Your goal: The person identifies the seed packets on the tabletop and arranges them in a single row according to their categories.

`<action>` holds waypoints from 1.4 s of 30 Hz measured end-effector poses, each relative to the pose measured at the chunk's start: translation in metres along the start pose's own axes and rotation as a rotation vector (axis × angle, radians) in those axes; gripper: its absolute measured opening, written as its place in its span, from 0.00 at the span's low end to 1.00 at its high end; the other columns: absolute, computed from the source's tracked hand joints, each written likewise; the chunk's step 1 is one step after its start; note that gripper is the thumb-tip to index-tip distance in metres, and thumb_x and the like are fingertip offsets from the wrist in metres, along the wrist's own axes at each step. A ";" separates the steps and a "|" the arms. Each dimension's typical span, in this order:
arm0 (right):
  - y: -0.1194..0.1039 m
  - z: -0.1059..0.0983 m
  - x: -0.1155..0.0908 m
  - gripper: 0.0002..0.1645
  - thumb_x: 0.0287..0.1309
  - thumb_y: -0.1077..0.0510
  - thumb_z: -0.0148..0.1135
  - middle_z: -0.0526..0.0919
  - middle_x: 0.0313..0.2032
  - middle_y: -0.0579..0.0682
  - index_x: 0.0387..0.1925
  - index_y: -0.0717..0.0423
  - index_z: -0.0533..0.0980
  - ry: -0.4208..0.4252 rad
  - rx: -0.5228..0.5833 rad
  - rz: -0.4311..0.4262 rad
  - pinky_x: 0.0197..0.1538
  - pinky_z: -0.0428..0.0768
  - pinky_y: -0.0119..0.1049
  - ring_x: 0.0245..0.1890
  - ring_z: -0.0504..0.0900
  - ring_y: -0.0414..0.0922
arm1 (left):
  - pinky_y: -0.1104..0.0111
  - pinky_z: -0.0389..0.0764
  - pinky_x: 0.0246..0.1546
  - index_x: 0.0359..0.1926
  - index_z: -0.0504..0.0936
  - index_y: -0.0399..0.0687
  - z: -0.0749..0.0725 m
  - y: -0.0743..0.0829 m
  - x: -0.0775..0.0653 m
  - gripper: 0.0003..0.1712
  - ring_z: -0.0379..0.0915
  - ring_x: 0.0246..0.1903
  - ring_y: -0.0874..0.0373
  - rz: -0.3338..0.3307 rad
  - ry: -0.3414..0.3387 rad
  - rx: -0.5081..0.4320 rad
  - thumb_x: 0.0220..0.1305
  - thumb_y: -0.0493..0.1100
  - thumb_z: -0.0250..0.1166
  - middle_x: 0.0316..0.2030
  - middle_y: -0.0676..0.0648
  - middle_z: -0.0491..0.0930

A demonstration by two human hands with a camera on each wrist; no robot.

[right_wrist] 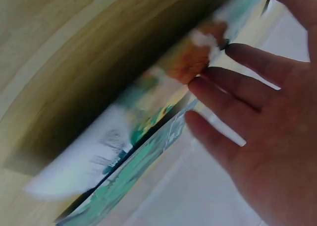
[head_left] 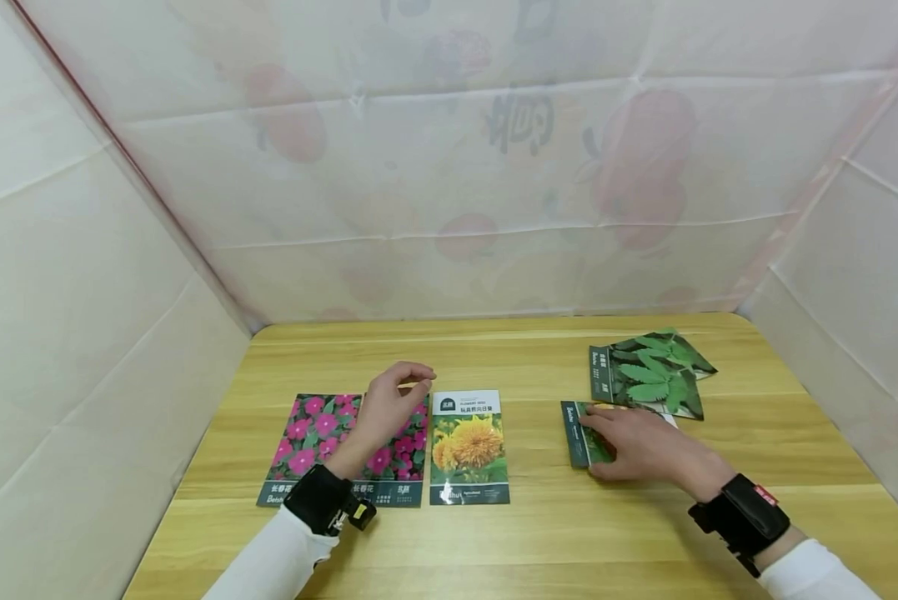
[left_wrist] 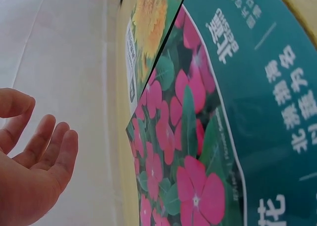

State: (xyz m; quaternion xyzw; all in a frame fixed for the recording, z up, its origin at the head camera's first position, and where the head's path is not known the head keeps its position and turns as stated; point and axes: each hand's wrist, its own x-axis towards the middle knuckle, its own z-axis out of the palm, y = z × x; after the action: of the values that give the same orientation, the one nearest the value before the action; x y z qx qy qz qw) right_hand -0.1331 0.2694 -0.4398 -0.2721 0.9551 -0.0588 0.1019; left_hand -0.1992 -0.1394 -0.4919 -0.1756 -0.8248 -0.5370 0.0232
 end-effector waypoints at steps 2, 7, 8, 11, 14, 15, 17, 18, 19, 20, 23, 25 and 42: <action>-0.002 -0.001 0.001 0.34 0.63 0.39 0.70 0.82 0.60 0.58 0.62 0.56 0.80 0.048 -0.008 -0.028 0.55 0.84 0.55 0.55 0.84 0.57 | 0.61 0.80 0.61 0.60 0.81 0.49 -0.002 0.012 -0.001 0.17 0.74 0.61 0.51 -0.012 -0.005 -0.013 0.80 0.52 0.58 0.58 0.48 0.79; -0.006 -0.008 0.005 0.16 0.64 0.51 0.72 0.89 0.43 0.49 0.50 0.54 0.86 0.301 -0.077 -0.156 0.37 0.87 0.41 0.37 0.88 0.44 | 0.56 0.81 0.59 0.60 0.82 0.45 -0.003 0.016 0.000 0.17 0.75 0.61 0.47 -0.008 0.000 -0.036 0.79 0.48 0.59 0.57 0.45 0.80; -0.006 -0.010 0.006 0.13 0.63 0.54 0.73 0.88 0.40 0.47 0.47 0.54 0.87 0.363 -0.094 -0.184 0.34 0.86 0.38 0.35 0.87 0.43 | 0.58 0.81 0.59 0.60 0.81 0.48 -0.001 0.009 0.001 0.17 0.74 0.61 0.50 -0.002 0.005 -0.030 0.80 0.51 0.59 0.58 0.47 0.79; -0.008 -0.017 0.009 0.11 0.72 0.53 0.65 0.87 0.35 0.47 0.42 0.55 0.87 0.536 -0.153 -0.271 0.31 0.85 0.37 0.31 0.85 0.42 | 0.64 0.81 0.59 0.61 0.81 0.54 0.004 -0.015 0.004 0.19 0.74 0.61 0.54 0.016 0.014 0.002 0.79 0.56 0.57 0.58 0.51 0.79; -0.010 -0.026 0.013 0.28 0.83 0.44 0.45 0.86 0.34 0.48 0.39 0.56 0.86 0.649 -0.181 -0.313 0.32 0.85 0.40 0.32 0.85 0.44 | 0.60 0.81 0.59 0.59 0.82 0.51 0.000 0.007 0.002 0.18 0.75 0.60 0.51 -0.016 0.013 -0.012 0.79 0.54 0.59 0.57 0.49 0.80; -0.011 -0.029 0.014 0.34 0.84 0.42 0.38 0.86 0.34 0.48 0.39 0.56 0.86 0.672 -0.187 -0.319 0.33 0.86 0.40 0.32 0.85 0.45 | 0.59 0.81 0.60 0.59 0.82 0.49 -0.002 0.017 0.002 0.16 0.75 0.60 0.49 -0.038 0.004 -0.011 0.79 0.51 0.60 0.57 0.48 0.80; -0.013 -0.034 0.016 0.32 0.83 0.42 0.41 0.85 0.35 0.49 0.39 0.57 0.86 0.703 -0.181 -0.323 0.34 0.86 0.41 0.33 0.85 0.46 | 0.56 0.81 0.59 0.58 0.83 0.45 -0.006 0.040 0.000 0.14 0.76 0.59 0.47 -0.080 -0.008 -0.012 0.79 0.45 0.61 0.56 0.45 0.81; -0.014 -0.036 0.017 0.25 0.81 0.45 0.50 0.85 0.35 0.50 0.40 0.57 0.86 0.707 -0.177 -0.318 0.35 0.86 0.42 0.34 0.85 0.47 | 0.56 0.81 0.59 0.56 0.84 0.44 -0.008 0.049 -0.001 0.13 0.76 0.59 0.47 -0.104 -0.010 -0.012 0.78 0.42 0.61 0.55 0.45 0.81; -0.015 -0.039 0.018 0.18 0.77 0.49 0.59 0.85 0.36 0.50 0.40 0.57 0.86 0.711 -0.168 -0.322 0.36 0.85 0.42 0.34 0.84 0.47 | 0.56 0.81 0.60 0.56 0.84 0.45 -0.008 0.055 -0.001 0.12 0.77 0.59 0.47 -0.120 -0.013 -0.006 0.78 0.41 0.61 0.55 0.45 0.81; -0.016 -0.041 0.019 0.17 0.76 0.49 0.60 0.84 0.36 0.50 0.40 0.58 0.86 0.718 -0.159 -0.325 0.36 0.85 0.43 0.35 0.84 0.48 | 0.57 0.81 0.60 0.56 0.84 0.46 -0.009 0.058 -0.001 0.11 0.77 0.59 0.48 -0.139 -0.015 0.001 0.78 0.41 0.61 0.55 0.46 0.81; -0.020 -0.048 0.024 0.15 0.75 0.51 0.63 0.83 0.35 0.51 0.40 0.58 0.86 0.737 -0.125 -0.331 0.37 0.83 0.45 0.35 0.83 0.49 | 0.57 0.82 0.59 0.55 0.84 0.47 -0.008 0.059 -0.003 0.11 0.77 0.58 0.50 -0.132 -0.014 0.007 0.77 0.41 0.62 0.55 0.47 0.81; -0.024 -0.052 0.027 0.20 0.79 0.49 0.55 0.83 0.35 0.51 0.41 0.59 0.86 0.758 -0.101 -0.337 0.38 0.82 0.45 0.35 0.82 0.50 | 0.58 0.81 0.60 0.55 0.84 0.48 -0.007 0.059 -0.004 0.11 0.77 0.57 0.50 -0.116 -0.015 -0.005 0.78 0.40 0.61 0.55 0.48 0.81; -0.062 -0.062 0.050 0.17 0.81 0.53 0.51 0.82 0.45 0.54 0.49 0.58 0.82 0.936 -0.023 -0.394 0.57 0.76 0.40 0.47 0.80 0.51 | 0.49 0.75 0.67 0.64 0.76 0.36 0.016 0.070 -0.007 0.22 0.74 0.62 0.38 -0.224 -0.237 -0.425 0.83 0.49 0.53 0.62 0.31 0.75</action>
State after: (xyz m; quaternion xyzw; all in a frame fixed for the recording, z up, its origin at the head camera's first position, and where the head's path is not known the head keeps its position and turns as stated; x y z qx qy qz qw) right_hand -0.1576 0.1938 -0.3774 -0.3927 0.8294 -0.1820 -0.3532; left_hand -0.1684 -0.1016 -0.4386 -0.1457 -0.7048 -0.6730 -0.1707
